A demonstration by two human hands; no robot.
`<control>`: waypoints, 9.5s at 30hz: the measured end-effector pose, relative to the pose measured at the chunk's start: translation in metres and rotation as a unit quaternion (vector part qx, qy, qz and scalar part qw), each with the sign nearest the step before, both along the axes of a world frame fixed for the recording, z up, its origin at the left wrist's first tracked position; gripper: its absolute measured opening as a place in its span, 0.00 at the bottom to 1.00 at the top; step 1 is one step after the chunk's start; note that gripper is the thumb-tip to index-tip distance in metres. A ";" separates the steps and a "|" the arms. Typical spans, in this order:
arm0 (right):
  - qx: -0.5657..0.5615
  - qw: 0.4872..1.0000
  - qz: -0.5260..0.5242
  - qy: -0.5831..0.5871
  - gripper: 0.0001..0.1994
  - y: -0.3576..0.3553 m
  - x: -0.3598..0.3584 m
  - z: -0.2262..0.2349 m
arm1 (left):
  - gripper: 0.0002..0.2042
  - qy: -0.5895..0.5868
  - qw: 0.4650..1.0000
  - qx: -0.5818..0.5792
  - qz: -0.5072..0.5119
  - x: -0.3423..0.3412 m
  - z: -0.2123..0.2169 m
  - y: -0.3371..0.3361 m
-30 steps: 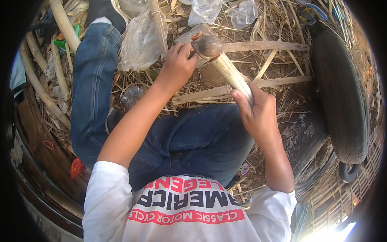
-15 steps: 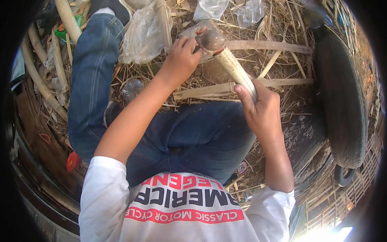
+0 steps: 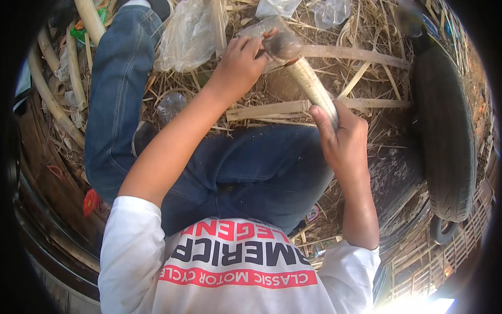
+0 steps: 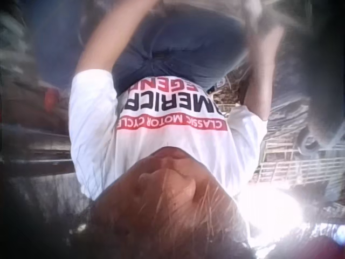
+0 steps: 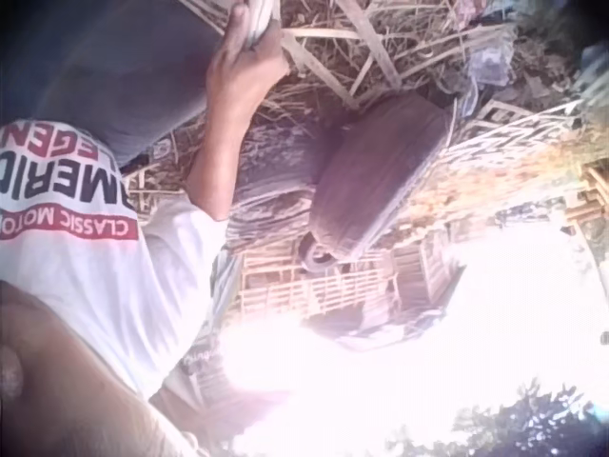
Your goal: The person prepares bamboo strips by using a hammer to flatten and soften them against a stone surface while sitting on the ground.
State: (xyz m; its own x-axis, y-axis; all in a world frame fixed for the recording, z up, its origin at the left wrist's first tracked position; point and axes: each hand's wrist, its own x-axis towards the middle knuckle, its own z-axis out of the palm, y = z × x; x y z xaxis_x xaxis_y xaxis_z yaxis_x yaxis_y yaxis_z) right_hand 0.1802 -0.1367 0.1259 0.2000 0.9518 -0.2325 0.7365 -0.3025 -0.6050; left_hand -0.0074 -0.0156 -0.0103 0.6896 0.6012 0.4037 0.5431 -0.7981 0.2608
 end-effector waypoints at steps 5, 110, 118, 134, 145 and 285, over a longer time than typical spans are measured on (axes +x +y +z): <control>-0.043 0.998 -0.043 0.008 0.21 -0.003 0.004 -0.006 | 0.06 -0.050 0.999 -0.014 0.000 -0.001 -0.004 0.000; -0.023 0.999 -0.009 0.038 0.17 0.005 -0.005 0.009 | 0.07 0.018 1.000 -0.013 -0.019 -0.004 0.005 0.000; -0.038 0.999 -0.020 0.013 0.19 0.003 -0.002 -0.006 | 0.05 -0.028 1.000 -0.005 -0.003 0.000 0.003 0.000; -0.066 0.997 -0.031 0.033 0.21 0.005 -0.001 0.001 | 0.05 -0.015 1.000 0.012 0.001 -0.001 0.003 0.002; -0.079 0.993 -0.076 0.040 0.22 0.014 0.003 0.022 | 0.10 -0.062 0.996 -0.052 0.028 0.005 0.002 -0.001; -0.079 0.991 -0.108 0.006 0.24 -0.002 -0.005 0.010 | 0.08 -0.079 0.996 -0.030 -0.005 0.006 0.005 0.005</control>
